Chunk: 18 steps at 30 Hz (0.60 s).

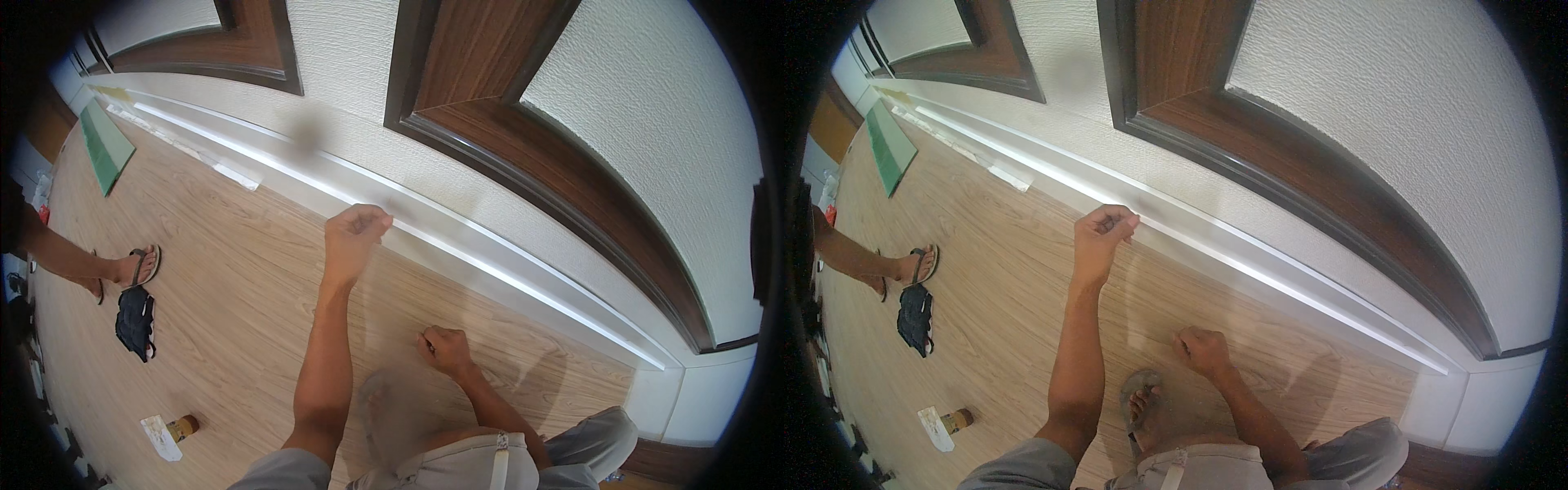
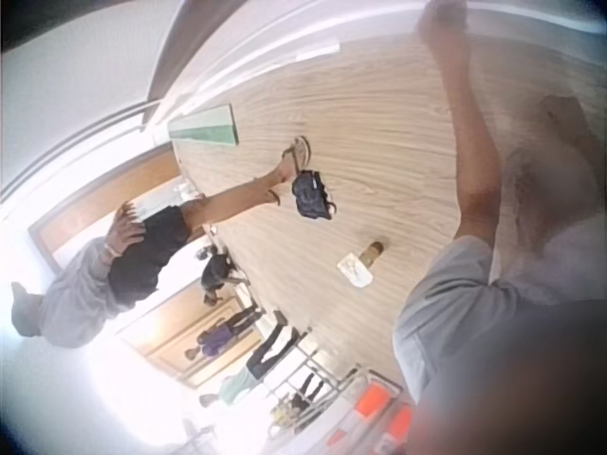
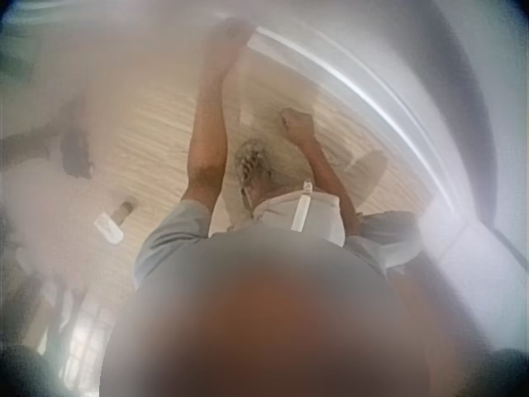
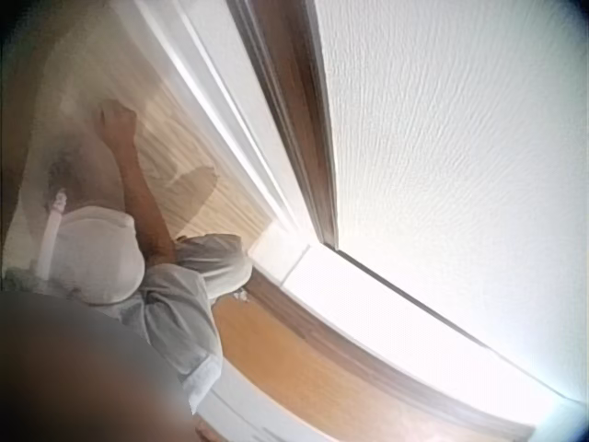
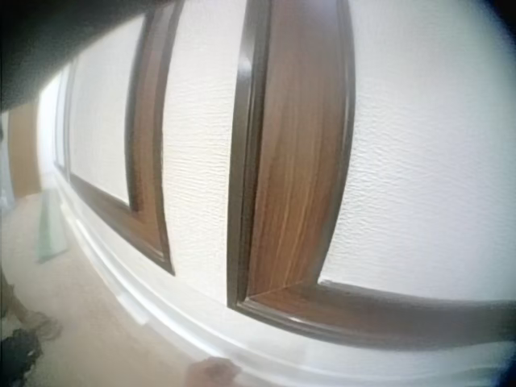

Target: The person positions and presses white baseboard pieces along the bottom of a wall, aligning them with the floor and wall trim. They use their hands to smooth and secure the pieces, occasionally adjusting position and handling a green protective sheet on the floor.

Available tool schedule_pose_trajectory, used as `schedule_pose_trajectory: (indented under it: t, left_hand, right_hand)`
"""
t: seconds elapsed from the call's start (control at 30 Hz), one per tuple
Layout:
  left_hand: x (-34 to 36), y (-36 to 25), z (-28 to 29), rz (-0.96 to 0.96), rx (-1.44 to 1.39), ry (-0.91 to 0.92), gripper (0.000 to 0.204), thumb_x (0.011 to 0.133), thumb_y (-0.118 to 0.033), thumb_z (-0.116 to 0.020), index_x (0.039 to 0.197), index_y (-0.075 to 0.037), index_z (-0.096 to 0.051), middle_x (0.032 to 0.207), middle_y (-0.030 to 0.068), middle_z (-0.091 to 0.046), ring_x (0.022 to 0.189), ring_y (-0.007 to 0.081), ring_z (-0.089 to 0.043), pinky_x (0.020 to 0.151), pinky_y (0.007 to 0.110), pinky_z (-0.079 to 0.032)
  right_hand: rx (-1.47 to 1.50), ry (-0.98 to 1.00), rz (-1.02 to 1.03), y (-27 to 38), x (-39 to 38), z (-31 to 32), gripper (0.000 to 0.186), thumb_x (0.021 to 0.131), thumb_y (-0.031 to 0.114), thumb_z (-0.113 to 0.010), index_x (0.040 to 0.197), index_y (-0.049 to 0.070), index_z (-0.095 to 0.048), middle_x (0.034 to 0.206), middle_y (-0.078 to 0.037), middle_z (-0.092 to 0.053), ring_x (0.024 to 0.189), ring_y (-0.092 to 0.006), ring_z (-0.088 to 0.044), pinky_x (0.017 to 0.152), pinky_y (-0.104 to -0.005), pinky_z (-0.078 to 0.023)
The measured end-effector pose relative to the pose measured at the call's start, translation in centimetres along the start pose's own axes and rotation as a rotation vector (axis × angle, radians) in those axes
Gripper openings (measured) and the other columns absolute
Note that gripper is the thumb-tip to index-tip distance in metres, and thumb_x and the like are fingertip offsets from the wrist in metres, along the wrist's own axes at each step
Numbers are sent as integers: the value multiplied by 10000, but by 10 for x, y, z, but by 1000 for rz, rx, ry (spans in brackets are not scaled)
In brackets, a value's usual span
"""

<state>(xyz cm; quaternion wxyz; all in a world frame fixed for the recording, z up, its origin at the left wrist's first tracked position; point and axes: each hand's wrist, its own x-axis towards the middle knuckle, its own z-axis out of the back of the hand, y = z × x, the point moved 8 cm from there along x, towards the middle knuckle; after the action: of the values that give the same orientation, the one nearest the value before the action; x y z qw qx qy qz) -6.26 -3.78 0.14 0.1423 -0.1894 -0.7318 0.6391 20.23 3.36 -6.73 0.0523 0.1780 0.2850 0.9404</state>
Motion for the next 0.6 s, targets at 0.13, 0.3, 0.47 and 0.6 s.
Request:
schedule_pose_trajectory:
  t: [0.13,0.3,0.47,0.6]
  left_hand:
    - [1,-4,10,-97,-370,-17,92,909,-75,-797,983,-43,-754,977,86,-701,867,152,-619,759,308,-506]
    - [2,-7,11,-230,-572,49,104,948,-120,-764,1006,-52,-710,1092,124,-696,1129,209,-617,953,368,-513]
    - [3,-14,8,-262,-672,124,99,975,-128,-733,1019,-65,-670,1060,151,-723,1129,262,-667,1021,442,-503]
    - [6,-10,11,-185,-380,76,88,981,-104,-723,1028,-49,-673,1008,149,-746,954,261,-714,971,444,-514]
  right_hand:
    - [-22,9,-23,-3,0,-1,246,916,158,-740,740,84,-585,645,-69,-589,508,-262,-610,466,-388,-486]
    - [-31,-18,2,-2,-1,-1,249,919,165,-742,739,89,-587,634,-59,-579,490,-242,-597,458,-383,-479]
    - [-18,6,-17,-5,-1,-4,248,922,164,-739,739,88,-591,632,-61,-584,488,-244,-597,458,-384,-481]
    - [-4,17,-33,-7,-1,-5,256,918,156,-739,727,83,-584,633,-70,-590,494,-255,-600,463,-390,-484]
